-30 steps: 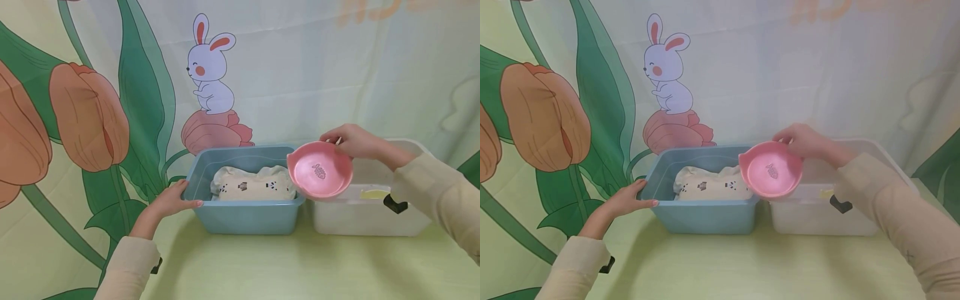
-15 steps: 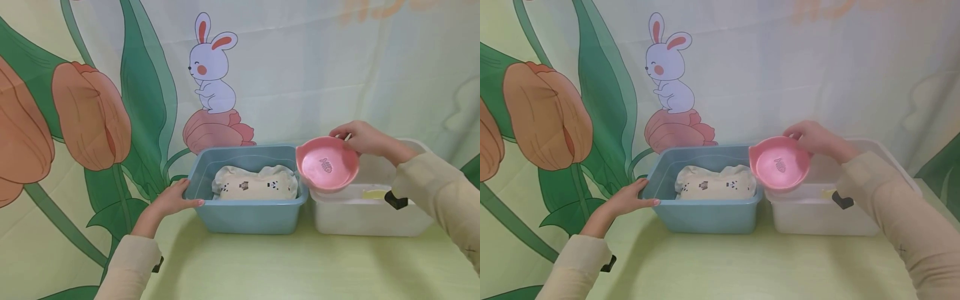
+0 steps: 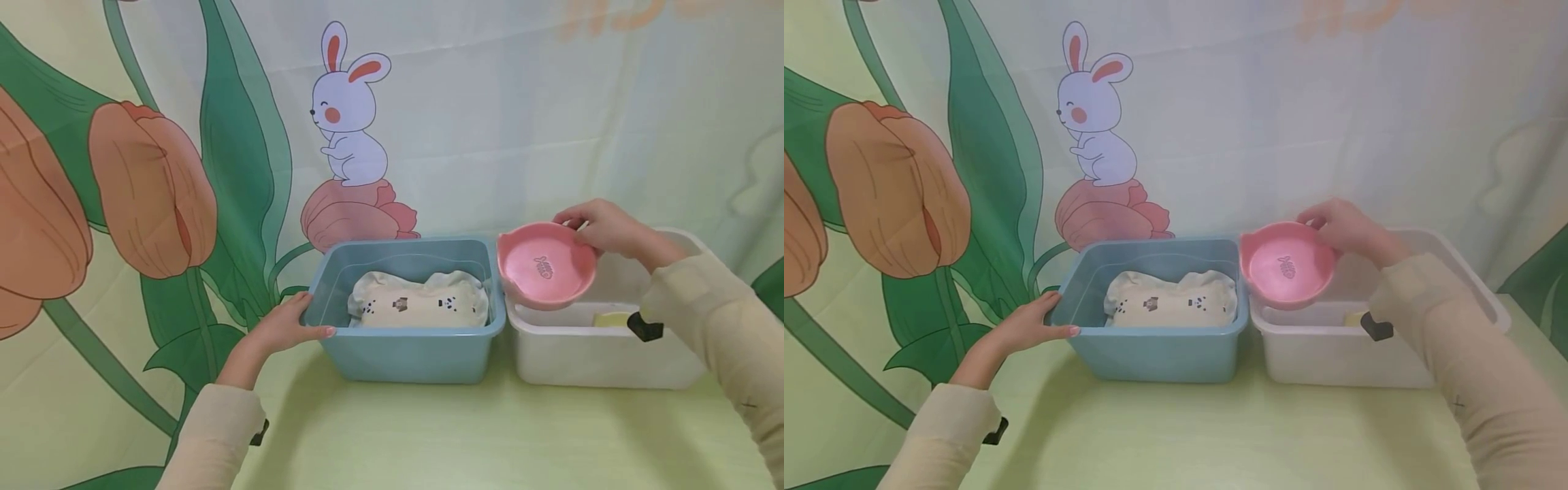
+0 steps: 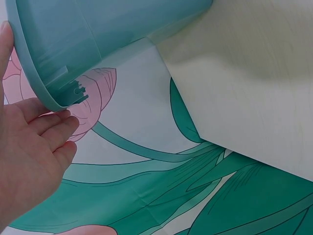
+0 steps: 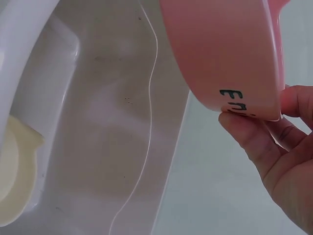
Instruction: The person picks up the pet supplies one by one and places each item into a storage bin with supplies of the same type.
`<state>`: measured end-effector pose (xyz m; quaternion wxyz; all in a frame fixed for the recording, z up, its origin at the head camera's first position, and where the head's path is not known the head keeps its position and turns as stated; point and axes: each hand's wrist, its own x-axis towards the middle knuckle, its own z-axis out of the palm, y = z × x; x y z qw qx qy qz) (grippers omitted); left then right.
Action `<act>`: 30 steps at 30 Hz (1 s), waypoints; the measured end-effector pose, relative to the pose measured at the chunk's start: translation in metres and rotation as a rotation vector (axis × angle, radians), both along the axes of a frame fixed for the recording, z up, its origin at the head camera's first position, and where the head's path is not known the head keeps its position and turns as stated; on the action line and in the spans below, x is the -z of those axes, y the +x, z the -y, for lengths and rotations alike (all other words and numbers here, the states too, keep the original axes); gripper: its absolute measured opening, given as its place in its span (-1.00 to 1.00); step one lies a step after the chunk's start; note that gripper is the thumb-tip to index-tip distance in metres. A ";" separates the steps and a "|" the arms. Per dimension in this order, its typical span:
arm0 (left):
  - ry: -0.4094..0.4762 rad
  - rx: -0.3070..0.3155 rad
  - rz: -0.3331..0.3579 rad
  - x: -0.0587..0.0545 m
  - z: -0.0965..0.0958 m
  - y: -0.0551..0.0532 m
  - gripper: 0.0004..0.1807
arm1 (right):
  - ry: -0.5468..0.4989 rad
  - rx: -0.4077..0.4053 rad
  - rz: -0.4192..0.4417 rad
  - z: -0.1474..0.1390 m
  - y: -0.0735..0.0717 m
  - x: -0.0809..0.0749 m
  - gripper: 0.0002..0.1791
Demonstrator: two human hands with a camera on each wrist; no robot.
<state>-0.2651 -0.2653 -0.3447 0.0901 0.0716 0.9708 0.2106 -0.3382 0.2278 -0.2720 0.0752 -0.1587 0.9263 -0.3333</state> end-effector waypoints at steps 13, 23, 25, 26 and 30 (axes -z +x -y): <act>0.008 0.003 -0.005 0.001 0.002 0.000 0.07 | -0.024 0.018 0.041 -0.003 -0.009 0.014 -0.50; 0.015 0.004 -0.006 0.001 0.001 0.000 0.07 | -0.049 0.027 0.055 -0.009 -0.011 0.017 -0.51; 0.014 0.005 -0.007 0.001 0.001 0.000 0.07 | -0.047 0.033 0.058 -0.011 -0.012 0.018 -0.51; 0.013 0.005 -0.008 0.001 0.001 0.001 0.07 | -0.045 0.037 0.063 -0.011 -0.013 0.019 -0.51; 0.013 0.007 -0.009 0.001 0.002 0.001 0.07 | -0.036 0.045 0.077 -0.013 -0.015 0.021 -0.51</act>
